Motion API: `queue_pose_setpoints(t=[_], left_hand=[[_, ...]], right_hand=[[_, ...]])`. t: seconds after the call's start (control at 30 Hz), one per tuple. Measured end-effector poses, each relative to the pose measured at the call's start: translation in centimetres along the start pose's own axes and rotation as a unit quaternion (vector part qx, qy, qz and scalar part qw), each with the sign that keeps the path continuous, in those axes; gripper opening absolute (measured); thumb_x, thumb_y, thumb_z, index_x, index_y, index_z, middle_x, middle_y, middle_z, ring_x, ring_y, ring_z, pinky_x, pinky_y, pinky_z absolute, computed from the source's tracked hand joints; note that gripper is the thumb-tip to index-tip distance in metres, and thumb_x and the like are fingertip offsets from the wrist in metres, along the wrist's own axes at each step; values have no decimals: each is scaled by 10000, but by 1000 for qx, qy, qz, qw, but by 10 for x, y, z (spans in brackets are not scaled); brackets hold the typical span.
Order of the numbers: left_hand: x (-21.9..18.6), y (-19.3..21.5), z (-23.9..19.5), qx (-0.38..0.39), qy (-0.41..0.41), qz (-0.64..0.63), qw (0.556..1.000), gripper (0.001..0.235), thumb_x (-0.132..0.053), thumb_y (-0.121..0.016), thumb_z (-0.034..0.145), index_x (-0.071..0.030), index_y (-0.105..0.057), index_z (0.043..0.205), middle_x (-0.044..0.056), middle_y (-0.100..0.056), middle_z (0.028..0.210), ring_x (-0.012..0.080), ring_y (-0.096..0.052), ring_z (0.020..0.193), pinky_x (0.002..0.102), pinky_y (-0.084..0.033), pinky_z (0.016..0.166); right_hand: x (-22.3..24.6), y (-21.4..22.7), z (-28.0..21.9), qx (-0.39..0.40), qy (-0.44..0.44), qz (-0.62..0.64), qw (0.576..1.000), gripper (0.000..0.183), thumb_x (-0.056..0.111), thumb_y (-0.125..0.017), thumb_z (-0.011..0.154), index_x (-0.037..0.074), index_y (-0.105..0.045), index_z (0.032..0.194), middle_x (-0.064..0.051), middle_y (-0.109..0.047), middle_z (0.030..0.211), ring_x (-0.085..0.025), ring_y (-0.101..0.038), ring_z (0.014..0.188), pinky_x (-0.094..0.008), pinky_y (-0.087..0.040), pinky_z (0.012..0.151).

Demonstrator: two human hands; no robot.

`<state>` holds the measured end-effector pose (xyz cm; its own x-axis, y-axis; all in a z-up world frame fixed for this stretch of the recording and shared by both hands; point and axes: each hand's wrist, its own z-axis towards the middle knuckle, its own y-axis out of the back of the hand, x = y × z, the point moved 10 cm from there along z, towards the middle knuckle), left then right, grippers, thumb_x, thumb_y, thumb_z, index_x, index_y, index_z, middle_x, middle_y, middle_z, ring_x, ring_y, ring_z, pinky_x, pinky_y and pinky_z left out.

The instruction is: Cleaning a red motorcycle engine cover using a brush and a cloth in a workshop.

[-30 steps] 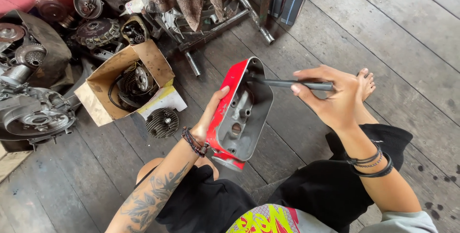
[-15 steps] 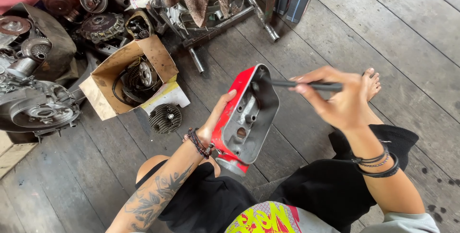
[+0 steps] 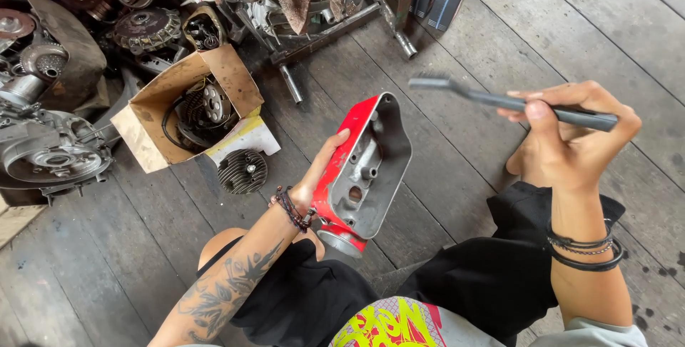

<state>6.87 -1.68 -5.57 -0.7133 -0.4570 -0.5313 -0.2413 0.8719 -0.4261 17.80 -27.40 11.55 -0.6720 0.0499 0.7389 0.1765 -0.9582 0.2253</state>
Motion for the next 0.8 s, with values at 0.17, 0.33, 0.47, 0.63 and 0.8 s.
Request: queue_pose_setpoints(t=[0.17, 0.33, 0.47, 0.63, 0.8], left_hand=[[15, 22, 19, 27, -23, -28, 999, 749, -557, -429, 885, -42, -497, 1425, 211, -604, 1347, 309, -601, 1082, 454, -486, 901], [15, 13, 20, 124, -47, -77, 988, 695, -537, -440, 952, -17, -530, 1405, 194, -645, 1279, 274, -650, 1033, 439, -519, 901], [16, 23, 23, 73, -47, -52, 995, 742, -540, -441, 906, -20, -489, 1433, 239, -608, 1329, 318, -622, 1069, 480, -510, 893], [13, 19, 10, 75, -42, -36, 996, 825, -569, -423, 855, -32, -429, 1482, 253, -549, 1411, 358, -573, 1161, 536, -460, 956], [11, 19, -7, 102, -29, -198, 974, 812, -597, -538, 813, -35, -498, 1398, 197, -591, 1187, 305, -591, 940, 472, -467, 829]], right_hand=[[-2, -35, -4, 48, -20, 31, 998, 72, -87, -673, 941, -83, -603, 960, -211, -721, 853, -188, -670, 601, -227, -476, 503], [-4, -26, -7, -1, -31, -3, 1000, 98, -155, -662, 993, -159, -576, 946, -313, -700, 909, -316, -730, 755, -275, -525, 584], [-6, -31, -7, 15, -35, 27, 999, 101, -141, -667, 975, -129, -577, 930, -268, -690, 863, -333, -754, 796, -278, -561, 581], [-18, -11, -12, -17, -14, 17, 1000, 106, -115, -608, 1060, -125, -519, 1004, -304, -665, 926, -386, -751, 852, -347, -629, 651], [-16, -22, -22, -23, -66, 123, 990, 193, 143, -671, 1001, -36, -608, 964, -15, -535, 611, -173, -711, 635, -172, -516, 463]])
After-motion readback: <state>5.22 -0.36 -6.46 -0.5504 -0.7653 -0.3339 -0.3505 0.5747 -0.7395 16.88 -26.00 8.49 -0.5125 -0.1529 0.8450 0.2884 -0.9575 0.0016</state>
